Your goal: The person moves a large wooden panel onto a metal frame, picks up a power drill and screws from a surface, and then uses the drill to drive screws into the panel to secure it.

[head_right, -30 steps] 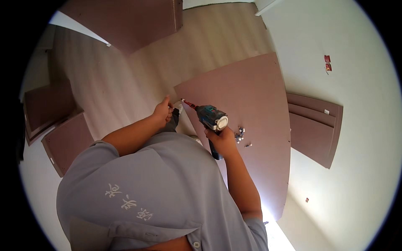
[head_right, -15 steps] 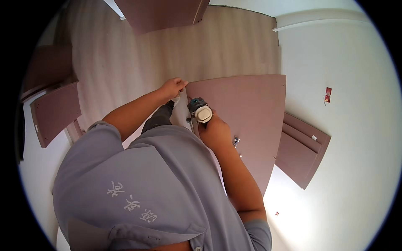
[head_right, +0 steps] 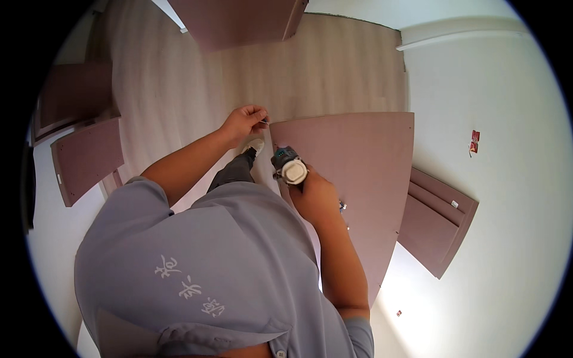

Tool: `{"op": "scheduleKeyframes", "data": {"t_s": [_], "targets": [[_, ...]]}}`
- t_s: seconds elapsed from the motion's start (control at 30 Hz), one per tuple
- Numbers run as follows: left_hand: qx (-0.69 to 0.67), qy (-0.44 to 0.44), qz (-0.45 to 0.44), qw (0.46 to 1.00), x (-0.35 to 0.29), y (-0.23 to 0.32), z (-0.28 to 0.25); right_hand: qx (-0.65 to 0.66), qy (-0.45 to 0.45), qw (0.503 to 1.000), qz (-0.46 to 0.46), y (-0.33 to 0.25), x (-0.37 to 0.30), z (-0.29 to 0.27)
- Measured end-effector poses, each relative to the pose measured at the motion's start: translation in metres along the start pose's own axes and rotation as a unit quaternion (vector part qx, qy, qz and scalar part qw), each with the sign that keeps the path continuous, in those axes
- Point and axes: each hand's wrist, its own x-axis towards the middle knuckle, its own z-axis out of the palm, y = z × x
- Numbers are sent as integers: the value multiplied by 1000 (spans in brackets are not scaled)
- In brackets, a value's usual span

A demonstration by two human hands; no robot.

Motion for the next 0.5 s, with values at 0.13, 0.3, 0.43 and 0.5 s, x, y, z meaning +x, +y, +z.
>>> {"op": "scheduleKeyframes", "data": {"t_s": [0.13,0.3,0.43,0.5], "targets": [[-32,-42,-24,998,11,-15,3,168,22,980,108,22,-25,6],[-83,-91,-69,990,12,-26,29,404,102,901,125,41,-49,30],[-104,-181,-97,973,27,-40,42,426,124,885,138,56,-54,62],[-116,-213,-127,962,31,-46,53,454,146,869,133,60,-55,74]]}}
